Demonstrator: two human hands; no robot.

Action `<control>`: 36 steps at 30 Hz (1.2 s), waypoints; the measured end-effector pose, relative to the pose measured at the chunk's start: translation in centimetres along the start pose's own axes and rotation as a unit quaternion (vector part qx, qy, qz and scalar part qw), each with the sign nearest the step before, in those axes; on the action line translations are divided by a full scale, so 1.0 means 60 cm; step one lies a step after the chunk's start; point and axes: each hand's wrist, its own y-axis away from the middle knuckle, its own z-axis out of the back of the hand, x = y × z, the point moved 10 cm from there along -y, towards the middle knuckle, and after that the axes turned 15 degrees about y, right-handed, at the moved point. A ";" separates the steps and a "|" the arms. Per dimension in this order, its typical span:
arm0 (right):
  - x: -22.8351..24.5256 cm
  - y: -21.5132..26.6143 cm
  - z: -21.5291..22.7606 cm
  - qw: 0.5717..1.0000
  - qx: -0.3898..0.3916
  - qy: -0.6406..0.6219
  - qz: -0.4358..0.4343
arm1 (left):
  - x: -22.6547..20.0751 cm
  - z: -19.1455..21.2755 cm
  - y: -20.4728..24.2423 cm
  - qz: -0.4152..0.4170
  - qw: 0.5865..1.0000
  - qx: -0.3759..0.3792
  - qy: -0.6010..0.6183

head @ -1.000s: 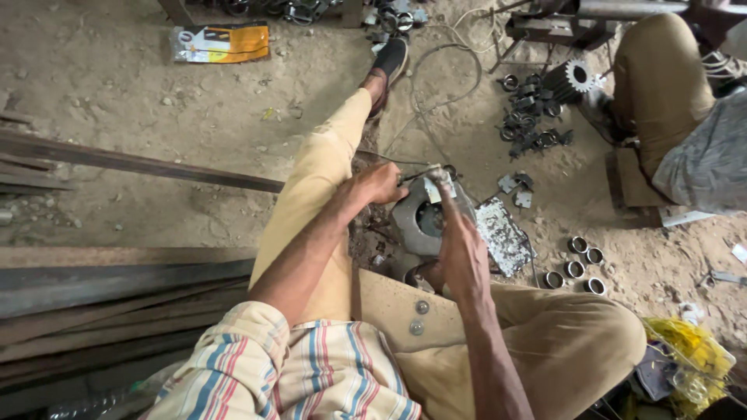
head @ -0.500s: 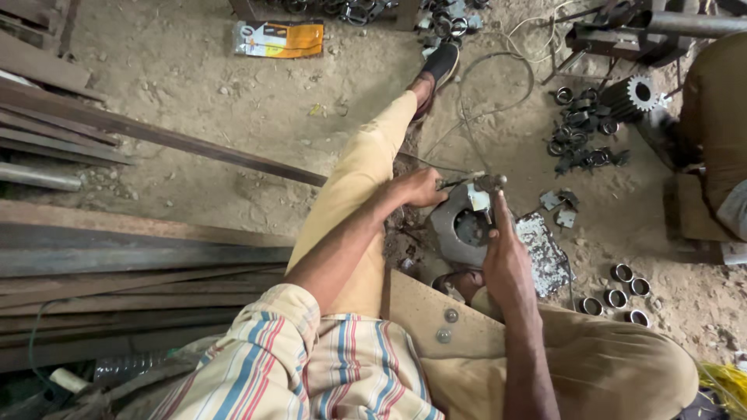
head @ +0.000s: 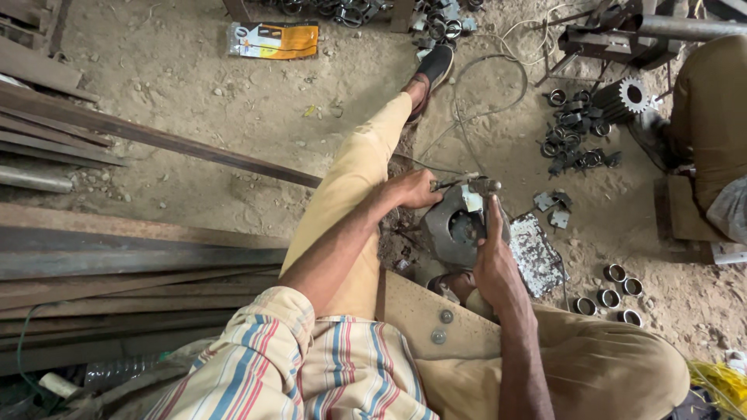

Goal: The person sits on the floor in a workshop and uses a hammer to strike a small metal piece held in a vise. The person repeatedly adjusts the metal piece and continues hammering it throughout the video.

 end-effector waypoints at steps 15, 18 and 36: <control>-0.009 0.000 -0.016 0.998 0.050 -0.011 -0.046 | 0.026 -0.011 -0.014 0.045 0.999 0.013 -0.011; 0.010 0.000 -0.001 1.000 0.006 -0.010 0.009 | 0.033 -0.016 -0.011 0.075 0.997 0.028 -0.005; 0.015 0.000 0.000 1.000 0.012 -0.012 0.008 | 0.006 -0.002 0.000 0.023 1.000 0.004 -0.003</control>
